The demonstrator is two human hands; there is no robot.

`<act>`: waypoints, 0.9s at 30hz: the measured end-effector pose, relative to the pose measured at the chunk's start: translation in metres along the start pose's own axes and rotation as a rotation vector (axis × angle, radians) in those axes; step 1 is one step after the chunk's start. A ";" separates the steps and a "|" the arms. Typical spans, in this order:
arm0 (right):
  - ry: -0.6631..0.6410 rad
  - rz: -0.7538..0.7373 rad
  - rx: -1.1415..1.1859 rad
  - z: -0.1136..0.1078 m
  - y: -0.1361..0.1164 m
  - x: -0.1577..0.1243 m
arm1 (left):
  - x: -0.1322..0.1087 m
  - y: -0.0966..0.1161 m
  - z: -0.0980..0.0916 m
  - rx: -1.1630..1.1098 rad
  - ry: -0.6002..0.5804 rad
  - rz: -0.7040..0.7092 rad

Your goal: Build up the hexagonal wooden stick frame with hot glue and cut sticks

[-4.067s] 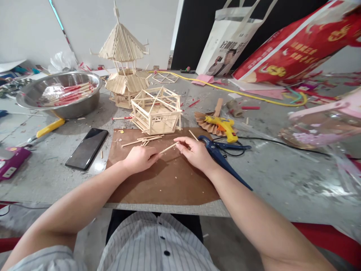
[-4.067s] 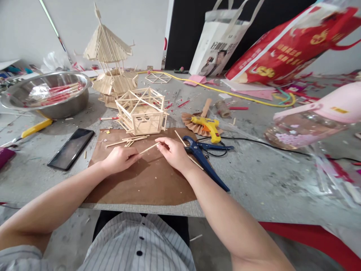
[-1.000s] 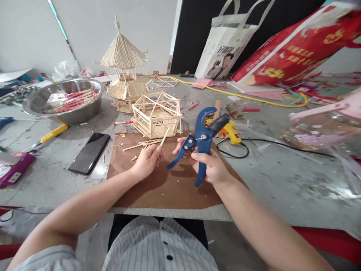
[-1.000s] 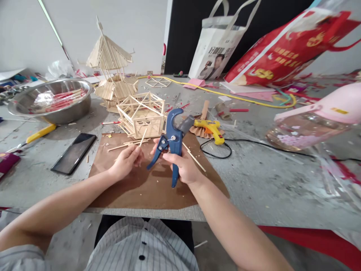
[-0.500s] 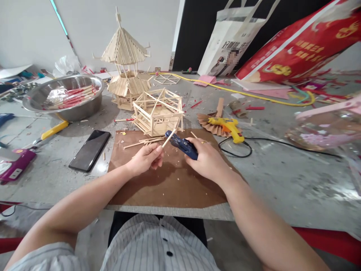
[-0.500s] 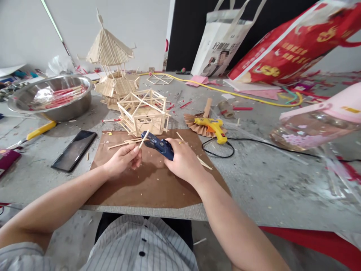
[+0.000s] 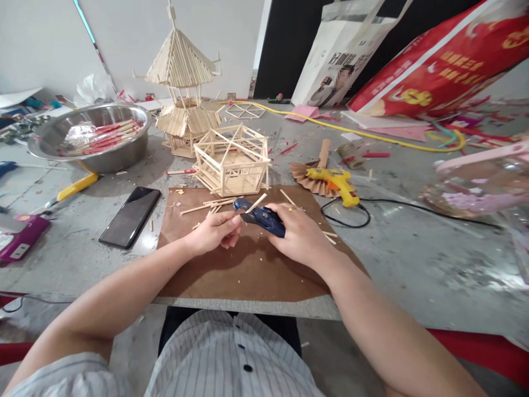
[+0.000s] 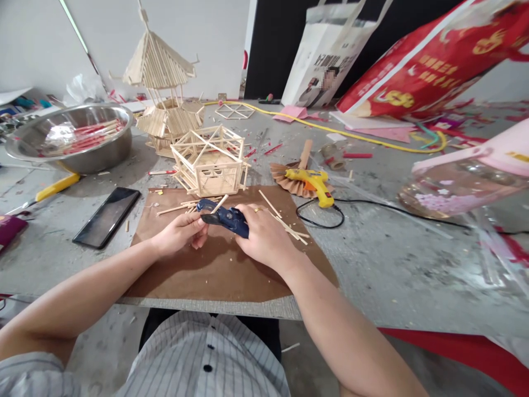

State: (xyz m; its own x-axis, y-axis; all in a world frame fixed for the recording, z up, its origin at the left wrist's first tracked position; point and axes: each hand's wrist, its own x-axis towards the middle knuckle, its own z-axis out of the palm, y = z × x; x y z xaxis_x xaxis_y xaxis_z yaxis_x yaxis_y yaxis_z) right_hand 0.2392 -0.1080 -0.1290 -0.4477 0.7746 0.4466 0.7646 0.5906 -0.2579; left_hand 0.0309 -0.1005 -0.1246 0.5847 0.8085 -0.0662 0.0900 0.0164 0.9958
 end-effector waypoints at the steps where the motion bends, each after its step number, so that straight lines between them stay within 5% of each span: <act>1: 0.004 -0.004 -0.007 0.000 0.000 0.000 | 0.000 0.000 0.000 -0.021 -0.010 -0.001; 27: -0.012 0.017 -0.057 0.000 -0.003 -0.002 | 0.001 -0.001 0.004 -0.272 -0.047 -0.162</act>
State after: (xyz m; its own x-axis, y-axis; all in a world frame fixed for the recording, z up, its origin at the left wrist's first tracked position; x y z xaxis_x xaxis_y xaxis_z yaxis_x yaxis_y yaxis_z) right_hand 0.2381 -0.1114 -0.1297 -0.4395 0.7874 0.4322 0.7974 0.5635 -0.2157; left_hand 0.0341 -0.1021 -0.1255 0.6179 0.7544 -0.2216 -0.0300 0.3042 0.9521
